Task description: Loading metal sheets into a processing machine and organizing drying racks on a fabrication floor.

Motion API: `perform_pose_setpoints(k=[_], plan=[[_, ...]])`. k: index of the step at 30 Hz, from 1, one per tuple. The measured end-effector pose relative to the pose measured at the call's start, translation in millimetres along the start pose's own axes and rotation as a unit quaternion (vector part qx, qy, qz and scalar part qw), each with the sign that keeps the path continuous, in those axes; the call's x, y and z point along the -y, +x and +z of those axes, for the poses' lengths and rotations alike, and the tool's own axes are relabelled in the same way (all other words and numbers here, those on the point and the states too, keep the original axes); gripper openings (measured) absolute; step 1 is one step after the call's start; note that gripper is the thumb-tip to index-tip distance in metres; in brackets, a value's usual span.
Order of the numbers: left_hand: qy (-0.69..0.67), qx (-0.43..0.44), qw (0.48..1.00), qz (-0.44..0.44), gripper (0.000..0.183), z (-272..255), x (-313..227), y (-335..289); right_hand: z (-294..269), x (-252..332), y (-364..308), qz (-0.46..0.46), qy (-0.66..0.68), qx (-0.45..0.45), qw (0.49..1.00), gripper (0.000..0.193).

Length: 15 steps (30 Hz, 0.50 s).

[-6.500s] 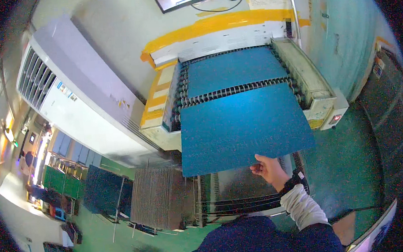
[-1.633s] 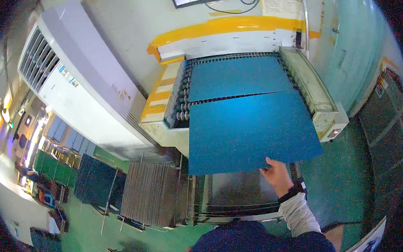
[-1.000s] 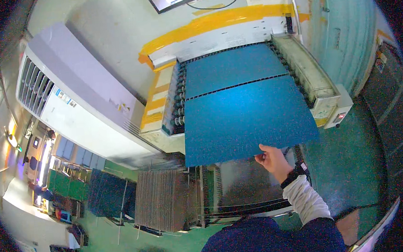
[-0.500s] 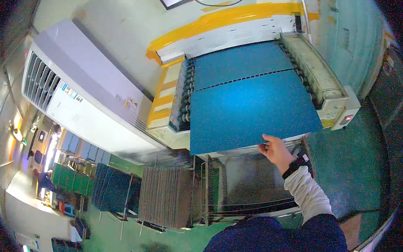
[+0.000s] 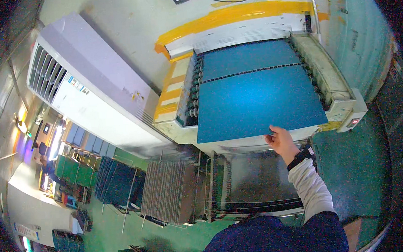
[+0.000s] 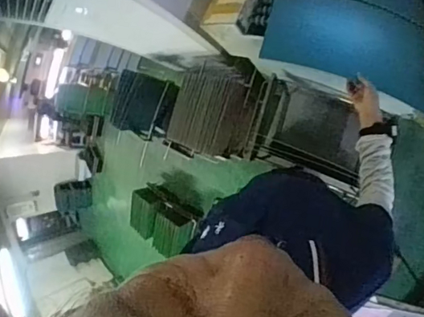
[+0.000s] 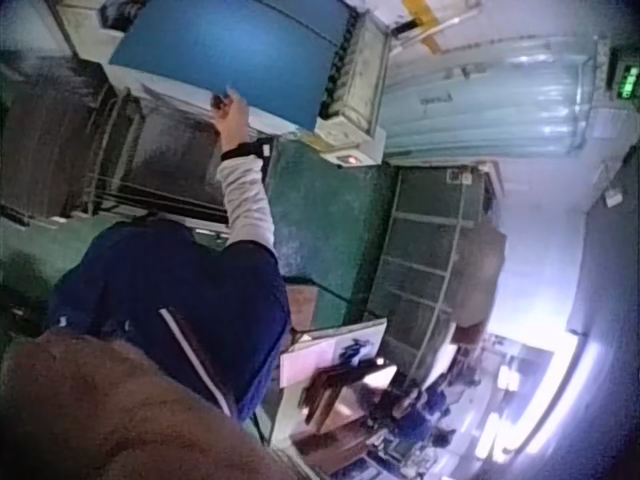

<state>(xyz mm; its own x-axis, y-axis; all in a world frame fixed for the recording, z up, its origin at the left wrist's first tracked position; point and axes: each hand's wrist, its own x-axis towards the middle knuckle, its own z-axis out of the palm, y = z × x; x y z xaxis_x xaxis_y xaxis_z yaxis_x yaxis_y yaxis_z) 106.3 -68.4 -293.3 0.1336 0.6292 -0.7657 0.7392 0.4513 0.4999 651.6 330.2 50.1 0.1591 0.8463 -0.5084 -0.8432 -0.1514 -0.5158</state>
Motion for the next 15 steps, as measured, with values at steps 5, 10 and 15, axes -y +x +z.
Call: perform_pose_setpoints(k=[5,10,15], plan=[[0.584,-0.133,0.773,0.209,0.052,8.9,19.1,3.8,16.5,2.3,-4.8,-0.003,0.002,0.013,1.000,0.020],[0.381,-0.141,0.876,0.260,0.047,9.9,24.7,9.6,9.5,6.1,6.2,-0.013,-0.005,0.025,1.000,0.017],[0.016,-0.036,0.992,0.122,0.035,10.2,27.0,5.6,12.9,8.2,7.3,0.009,-0.036,0.038,0.999,0.017]])
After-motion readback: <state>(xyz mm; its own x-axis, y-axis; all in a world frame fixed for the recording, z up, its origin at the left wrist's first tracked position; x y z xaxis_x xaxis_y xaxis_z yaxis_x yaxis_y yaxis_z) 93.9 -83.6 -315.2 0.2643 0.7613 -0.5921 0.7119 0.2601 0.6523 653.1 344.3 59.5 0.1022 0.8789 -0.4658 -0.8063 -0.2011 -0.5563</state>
